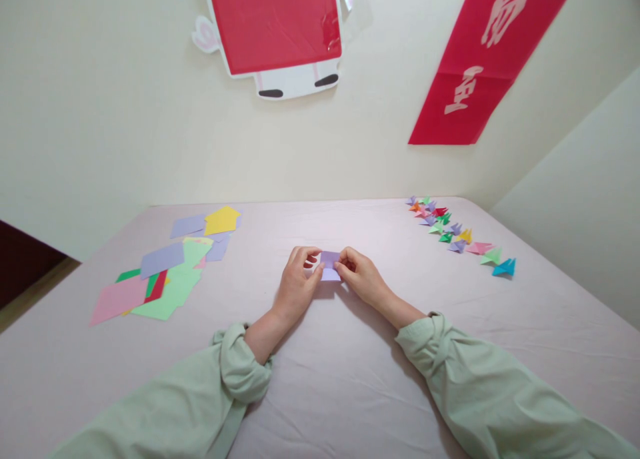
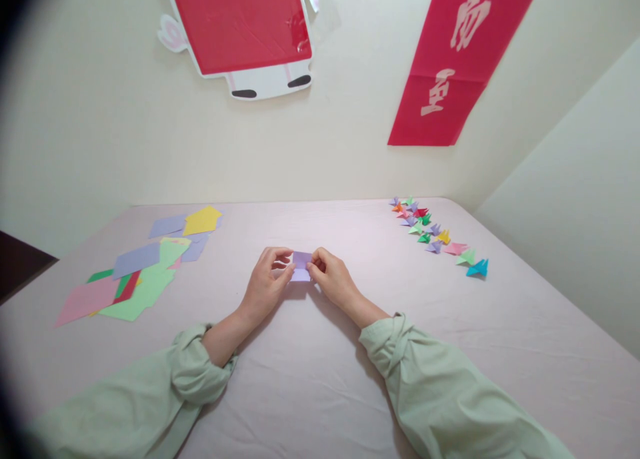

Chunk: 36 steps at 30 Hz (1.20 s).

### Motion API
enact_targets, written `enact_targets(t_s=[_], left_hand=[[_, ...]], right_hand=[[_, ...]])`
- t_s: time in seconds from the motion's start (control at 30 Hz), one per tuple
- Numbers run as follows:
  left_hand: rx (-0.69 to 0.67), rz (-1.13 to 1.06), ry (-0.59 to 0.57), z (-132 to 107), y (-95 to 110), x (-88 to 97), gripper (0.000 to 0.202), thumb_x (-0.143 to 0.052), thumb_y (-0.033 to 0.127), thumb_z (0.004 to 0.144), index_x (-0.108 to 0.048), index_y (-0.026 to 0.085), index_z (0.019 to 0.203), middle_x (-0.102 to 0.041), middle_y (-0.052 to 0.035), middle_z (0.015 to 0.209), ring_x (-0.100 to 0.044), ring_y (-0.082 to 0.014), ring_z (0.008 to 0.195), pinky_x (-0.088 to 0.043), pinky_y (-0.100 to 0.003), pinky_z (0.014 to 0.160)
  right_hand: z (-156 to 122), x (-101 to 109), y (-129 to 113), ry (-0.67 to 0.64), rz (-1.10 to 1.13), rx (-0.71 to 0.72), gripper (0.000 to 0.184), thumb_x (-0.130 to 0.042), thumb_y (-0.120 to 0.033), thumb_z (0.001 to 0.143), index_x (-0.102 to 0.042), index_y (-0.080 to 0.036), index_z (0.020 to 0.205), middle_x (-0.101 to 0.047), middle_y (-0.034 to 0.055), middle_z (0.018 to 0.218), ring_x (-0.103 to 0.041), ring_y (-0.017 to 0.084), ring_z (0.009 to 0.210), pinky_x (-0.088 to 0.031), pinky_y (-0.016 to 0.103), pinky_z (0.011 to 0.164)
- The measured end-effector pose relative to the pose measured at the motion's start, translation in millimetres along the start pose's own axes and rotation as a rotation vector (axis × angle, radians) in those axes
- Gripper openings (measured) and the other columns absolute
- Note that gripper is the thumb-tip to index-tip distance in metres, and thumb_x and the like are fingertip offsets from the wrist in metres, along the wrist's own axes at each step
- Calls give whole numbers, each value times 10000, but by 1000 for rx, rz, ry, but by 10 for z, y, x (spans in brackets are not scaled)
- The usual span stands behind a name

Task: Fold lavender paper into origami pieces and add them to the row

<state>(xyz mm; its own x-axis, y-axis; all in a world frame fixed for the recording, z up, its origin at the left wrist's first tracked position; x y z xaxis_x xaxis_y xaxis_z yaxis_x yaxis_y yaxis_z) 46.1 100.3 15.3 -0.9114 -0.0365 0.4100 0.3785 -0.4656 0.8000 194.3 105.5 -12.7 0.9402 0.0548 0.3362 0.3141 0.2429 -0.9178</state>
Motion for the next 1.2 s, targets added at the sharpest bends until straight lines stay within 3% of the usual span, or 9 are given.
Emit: enact_targets(t_s=[0.23,0.47,0.73,0.87,1.03,1.2], left_hand=[[-26,-16,-30,-2,36,-23,185,-562,170,848,-583,202,1029,-567,-33,998,-574,-148,908,-509,-289,794],[66,-104,-28,7,-85,-45,128,-574,213,842,-580,184,966,-572,-34,965,-593,-147,891,-526,-281,768],[147,-180,-228,-28,-126,-233,110,-564,255,849,-619,177,903,-648,-20,893,-619,-142,807,-516,-269,756],[162,-197,-210,-30,-151,-226,164,-556,280,859,-633,181,965,-673,-35,949,-637,-159,856,-520,-283,785],[59,-94,-132,13,-96,-131,214,-498,214,877,-664,179,1008,-656,-66,997,-615,-179,950,-506,-312,848],[-39,-67,-198,9,12,-160,301,-442,147,894,-669,200,1084,-644,-76,1078,-594,-179,1028,-473,-333,927]], right_hand=[[3,-1,5,-3,2,5,129,-538,-297,832,-471,-221,751,-522,-53,594,-479,132,555,-369,260,563],[2,-20,-25,-23,23,28,120,-535,-283,844,-483,-214,762,-511,-53,622,-480,129,579,-372,256,573],[-4,-5,-49,4,43,28,89,-521,-276,858,-501,-218,794,-531,-51,622,-508,132,571,-406,264,580],[0,50,-49,56,31,15,66,-523,-286,857,-517,-220,862,-547,-41,676,-521,133,576,-413,264,563],[-15,142,-197,148,-110,75,82,-520,-275,871,-519,-212,818,-559,-8,757,-534,145,661,-430,279,628],[-30,51,-247,112,-273,123,122,-585,-325,863,-548,-209,859,-578,32,872,-535,182,824,-425,308,736]])
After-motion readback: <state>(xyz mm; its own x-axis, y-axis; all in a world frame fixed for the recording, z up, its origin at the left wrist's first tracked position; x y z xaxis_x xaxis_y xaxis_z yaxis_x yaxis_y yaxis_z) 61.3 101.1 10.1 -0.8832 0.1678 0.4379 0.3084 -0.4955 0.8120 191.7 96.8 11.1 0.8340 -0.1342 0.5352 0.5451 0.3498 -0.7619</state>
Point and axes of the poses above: each hand's wrist, its own z-axis towards the middle knuckle, its own x-axis out of the back of the hand, y = z × x, the point moved 9 cm from there along z, towards the middle knuckle
